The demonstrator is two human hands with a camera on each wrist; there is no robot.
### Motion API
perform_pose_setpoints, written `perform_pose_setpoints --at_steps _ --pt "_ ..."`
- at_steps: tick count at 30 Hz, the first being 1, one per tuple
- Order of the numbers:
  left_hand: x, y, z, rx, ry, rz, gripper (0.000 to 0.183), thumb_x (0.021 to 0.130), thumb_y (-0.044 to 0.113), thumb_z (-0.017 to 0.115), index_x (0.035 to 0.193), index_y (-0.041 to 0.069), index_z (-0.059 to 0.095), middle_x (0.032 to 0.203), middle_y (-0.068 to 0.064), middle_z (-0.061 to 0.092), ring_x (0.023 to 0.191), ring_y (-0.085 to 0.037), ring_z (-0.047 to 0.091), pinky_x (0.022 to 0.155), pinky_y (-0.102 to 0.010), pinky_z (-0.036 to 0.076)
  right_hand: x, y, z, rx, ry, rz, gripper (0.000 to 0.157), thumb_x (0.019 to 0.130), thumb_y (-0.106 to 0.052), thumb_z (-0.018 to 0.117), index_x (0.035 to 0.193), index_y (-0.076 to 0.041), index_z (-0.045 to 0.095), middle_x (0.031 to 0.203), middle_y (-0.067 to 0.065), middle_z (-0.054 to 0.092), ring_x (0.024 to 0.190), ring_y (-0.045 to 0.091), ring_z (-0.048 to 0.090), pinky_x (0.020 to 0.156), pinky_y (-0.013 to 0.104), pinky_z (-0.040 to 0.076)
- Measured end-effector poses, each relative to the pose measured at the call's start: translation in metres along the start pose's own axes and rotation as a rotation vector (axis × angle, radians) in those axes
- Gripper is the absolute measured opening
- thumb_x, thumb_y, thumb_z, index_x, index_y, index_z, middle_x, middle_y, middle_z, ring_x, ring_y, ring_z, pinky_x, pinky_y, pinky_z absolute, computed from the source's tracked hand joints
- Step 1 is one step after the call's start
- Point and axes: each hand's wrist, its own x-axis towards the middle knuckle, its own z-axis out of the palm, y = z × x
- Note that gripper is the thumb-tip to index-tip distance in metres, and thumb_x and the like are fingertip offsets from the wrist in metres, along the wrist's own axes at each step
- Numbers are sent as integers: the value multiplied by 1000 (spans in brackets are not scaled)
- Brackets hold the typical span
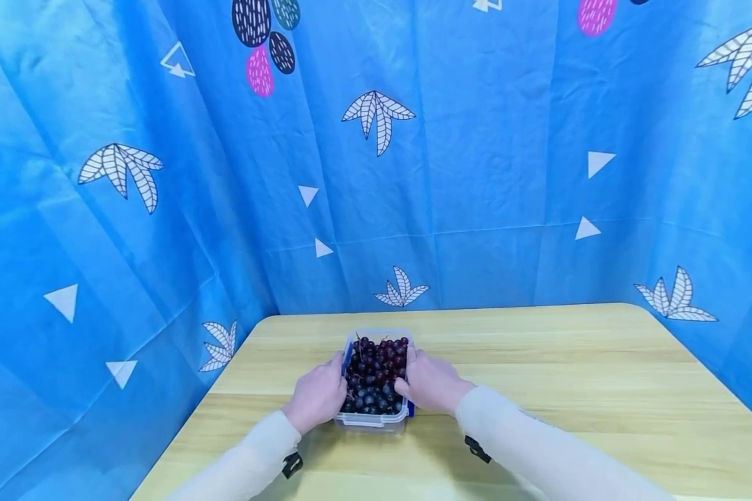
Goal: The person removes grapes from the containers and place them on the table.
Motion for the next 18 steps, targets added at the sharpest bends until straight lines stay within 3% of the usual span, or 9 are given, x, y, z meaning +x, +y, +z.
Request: perform_pose_setpoints --at_steps 8,15,18 --pt "-7 11 -4 6 -15 24 52 92 12 56 138 -10 47 102 -17 71 78 -27 70 59 -39 57 -14 2 -4 33 -19 20 84 98 -44 58 156 6 22 155 28 39 55 16 51 40 26 40" --pt "-13 16 -4 10 -7 54 51 91 11 58 136 -12 48 93 -15 71 71 -25 68 53 -36 55 -24 1 -3 -14 -7 15 80 99 -45 55 153 8 30 151 31 42 56 20 56 35 21 29" --pt "-13 17 -5 12 -14 46 52 92 14 59 136 -11 49 85 -11 70 65 -21 64 50 -33 51 -25 1 -3 -19 7 11 80 99 -46 55 152 8 32 149 32 44 52 17 52 35 21 29"
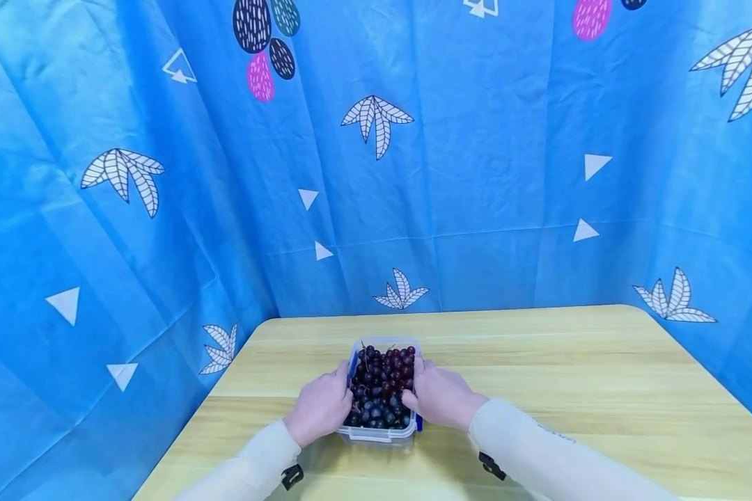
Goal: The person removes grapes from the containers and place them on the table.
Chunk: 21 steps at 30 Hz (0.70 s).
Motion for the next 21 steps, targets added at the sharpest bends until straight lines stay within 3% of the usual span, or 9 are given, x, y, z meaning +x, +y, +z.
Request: perform_pose_setpoints --at_steps 3,7,13,17,21 --pt "4 -1 -3 -40 -34 -34 52 94 21 58 136 -8 51 80 -9 68 63 -19 62 52 -34 51 -1 0 0 0 -1 3 80 99 -46 54 153 8 31 149 32 43 47 14 46 35 21 29" --pt "13 -5 -11 -123 -71 -86 46 97 28 56 130 -4 57 79 -7 66 68 -21 62 61 -42 53 -1 1 1 7 1 9 81 98 -46 55 153 8 30 150 33 42 50 17 51 35 20 29" --pt "31 -12 -8 -122 -40 -70 39 95 23 57 125 -2 60 80 -7 65 70 -23 63 61 -45 53 -3 3 1 35 -1 25 82 98 -46 56 154 7 28 151 33 41 42 9 39 35 19 26" --pt "35 -17 5 -114 -16 -46 48 94 21 57 136 -2 54 104 -16 71 87 -31 69 74 -49 57 -2 1 0 63 -19 21 81 98 -44 57 154 8 28 153 32 38 46 11 43 36 20 30" --pt "33 -18 13 -125 -4 -52 55 95 21 54 145 -2 47 129 -20 66 108 -37 67 88 -52 55 -1 -1 -3 72 -38 17 81 98 -43 58 154 8 29 155 30 36 56 17 53 39 24 37"
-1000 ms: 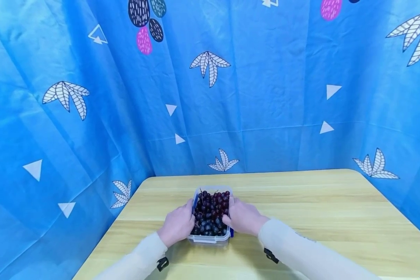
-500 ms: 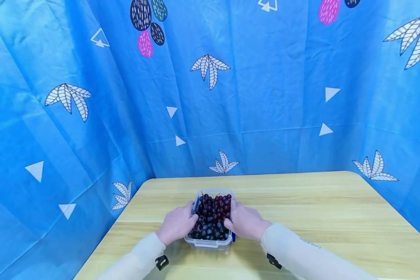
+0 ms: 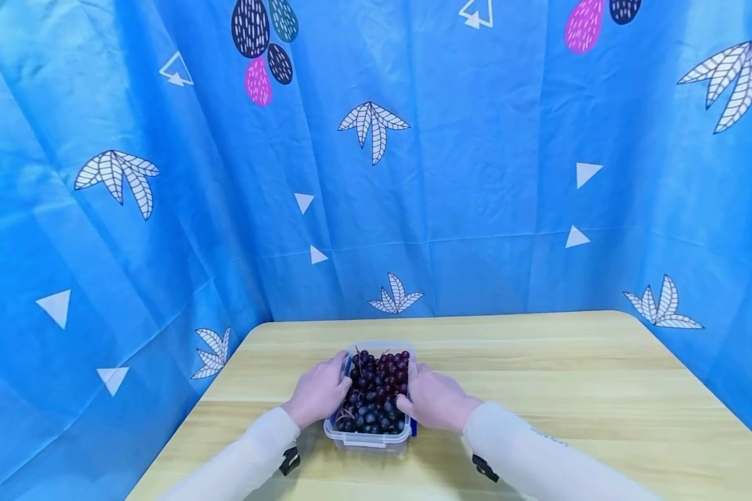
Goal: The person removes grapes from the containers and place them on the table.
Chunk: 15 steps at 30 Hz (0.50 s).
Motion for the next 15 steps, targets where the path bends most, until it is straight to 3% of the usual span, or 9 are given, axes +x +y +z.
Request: perform_pose_setpoints --at_steps 6,10,13,15 --pt "-2 1 3 -10 7 -5 55 97 23 51 147 1 46 133 -20 64 112 -39 66 89 -55 55 0 2 -1 -11 -6 -4 81 99 -43 57 154 8 28 154 30 37 52 15 50 43 26 43" --pt "-2 1 3 8 14 -8 54 98 23 50 147 2 46 128 -20 66 107 -38 67 85 -53 56 2 4 -1 -29 2 -32 80 100 -43 57 153 10 28 154 31 38 88 31 69 63 32 57" --pt "-2 1 2 20 20 -11 54 98 24 50 147 2 46 127 -20 67 106 -37 67 84 -53 57 3 4 -2 -43 10 -50 80 100 -43 56 153 10 29 153 31 39 120 42 61 81 38 59" --pt "-3 1 1 23 18 -13 54 99 24 50 147 2 46 128 -20 66 107 -38 67 84 -53 57 4 4 -1 -51 11 -53 79 100 -43 56 153 10 29 153 30 39 119 42 61 81 38 59"
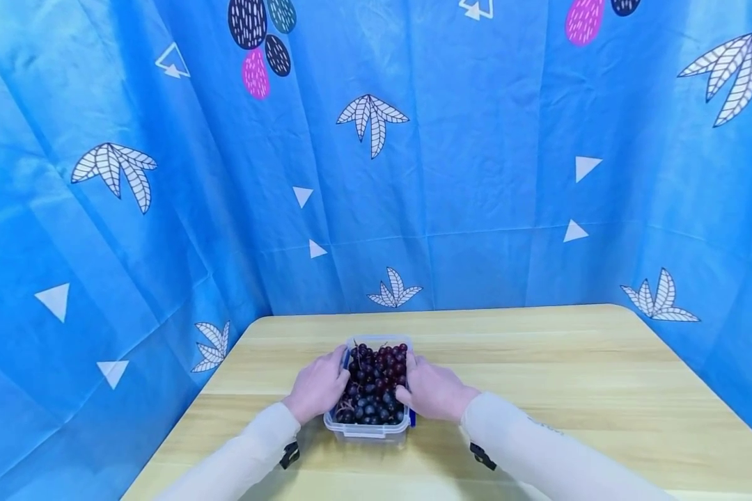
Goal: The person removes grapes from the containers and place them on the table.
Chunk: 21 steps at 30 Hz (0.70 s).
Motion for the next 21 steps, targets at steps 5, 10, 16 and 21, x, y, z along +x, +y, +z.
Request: perform_pose_setpoints --at_steps 5,10,16,21 --pt "-2 0 0 -14 -12 -13 54 99 24 50 148 1 45 131 -21 64 110 -39 66 87 -54 56 0 -2 1 -48 -2 16 79 100 -46 54 154 6 30 152 29 42 63 24 63 46 31 49" --pt "-3 1 0 -8 -9 -12 54 99 24 50 148 1 46 131 -21 64 110 -39 67 86 -53 56 -4 -6 -4 -198 10 -4 79 100 -56 50 149 6 42 141 26 56 94 34 71 57 37 57" --pt "-1 1 1 5 5 -6 54 99 24 48 148 1 45 129 -19 66 106 -36 68 81 -51 57 -4 -16 -22 -355 112 -142 69 96 -57 56 132 2 62 117 20 71 97 34 71 68 42 60" --pt "0 -1 0 9 6 -11 55 99 24 49 149 2 45 128 -19 66 105 -36 69 80 -50 58 -3 -31 -39 -356 122 -257 51 90 -48 69 118 -6 71 108 11 72 92 26 70 69 39 60"
